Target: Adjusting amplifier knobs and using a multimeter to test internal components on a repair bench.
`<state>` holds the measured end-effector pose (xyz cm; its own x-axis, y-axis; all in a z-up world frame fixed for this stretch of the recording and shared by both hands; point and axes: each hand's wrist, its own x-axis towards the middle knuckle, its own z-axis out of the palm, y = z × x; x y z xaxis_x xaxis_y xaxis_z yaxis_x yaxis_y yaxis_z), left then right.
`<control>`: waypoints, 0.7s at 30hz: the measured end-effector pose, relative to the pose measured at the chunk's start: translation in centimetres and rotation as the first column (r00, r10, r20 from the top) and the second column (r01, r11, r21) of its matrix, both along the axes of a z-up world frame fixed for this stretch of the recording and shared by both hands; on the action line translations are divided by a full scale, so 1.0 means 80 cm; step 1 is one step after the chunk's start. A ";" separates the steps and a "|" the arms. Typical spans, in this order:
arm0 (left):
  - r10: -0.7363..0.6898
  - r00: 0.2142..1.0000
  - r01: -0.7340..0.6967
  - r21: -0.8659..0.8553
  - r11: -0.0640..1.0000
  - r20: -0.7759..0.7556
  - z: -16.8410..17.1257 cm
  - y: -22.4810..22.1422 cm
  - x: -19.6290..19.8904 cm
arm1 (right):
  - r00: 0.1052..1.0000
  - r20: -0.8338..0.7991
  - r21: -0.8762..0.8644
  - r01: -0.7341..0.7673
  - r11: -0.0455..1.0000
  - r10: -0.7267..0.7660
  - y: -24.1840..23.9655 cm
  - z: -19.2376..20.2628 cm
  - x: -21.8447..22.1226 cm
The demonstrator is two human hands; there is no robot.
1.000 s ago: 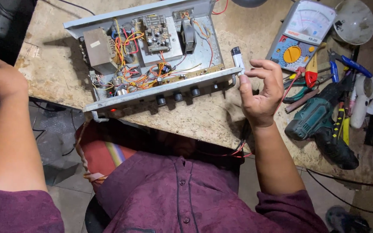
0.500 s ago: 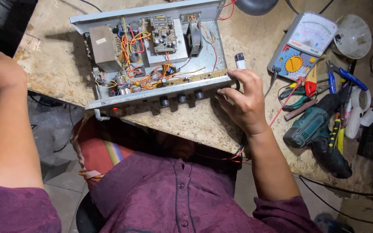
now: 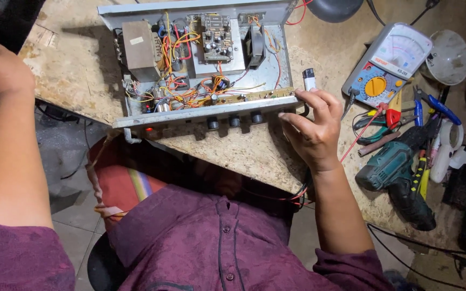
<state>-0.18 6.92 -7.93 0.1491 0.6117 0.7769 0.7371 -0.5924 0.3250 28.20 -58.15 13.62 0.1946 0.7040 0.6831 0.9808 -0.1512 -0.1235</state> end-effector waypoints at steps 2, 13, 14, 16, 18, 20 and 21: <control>0.015 1.000 -0.015 0.011 1.000 -0.012 -0.002 0.001 0.001 | 1.000 0.002 -0.002 0.006 1.000 -0.006 0.001 0.002 -0.001; 0.034 0.996 -0.039 -0.068 0.997 -0.077 0.051 -0.052 0.007 | 0.999 0.015 0.016 0.028 0.999 -0.028 0.005 0.002 -0.001; 0.023 0.998 -0.027 -0.057 0.998 -0.065 0.042 -0.046 0.006 | 1.000 0.014 0.012 0.025 1.000 -0.025 0.005 0.002 -0.001; 0.009 0.998 -0.012 -0.046 0.999 -0.055 0.027 -0.029 0.004 | 1.000 0.012 0.009 0.026 1.000 -0.026 0.004 0.002 -0.001; -0.043 0.999 0.043 0.019 0.999 -0.008 0.013 -0.010 0.003 | 1.000 0.008 0.009 0.028 1.000 -0.028 0.003 0.000 0.000; 0.005 0.999 -0.003 0.048 0.999 -0.046 0.012 -0.011 0.000 | 1.000 -0.003 0.000 0.030 1.000 -0.030 0.003 0.002 -0.002; 0.055 0.995 -0.049 0.081 0.996 -0.077 0.011 -0.011 -0.001 | 0.999 -0.009 -0.006 0.031 1.000 -0.031 0.003 0.003 -0.002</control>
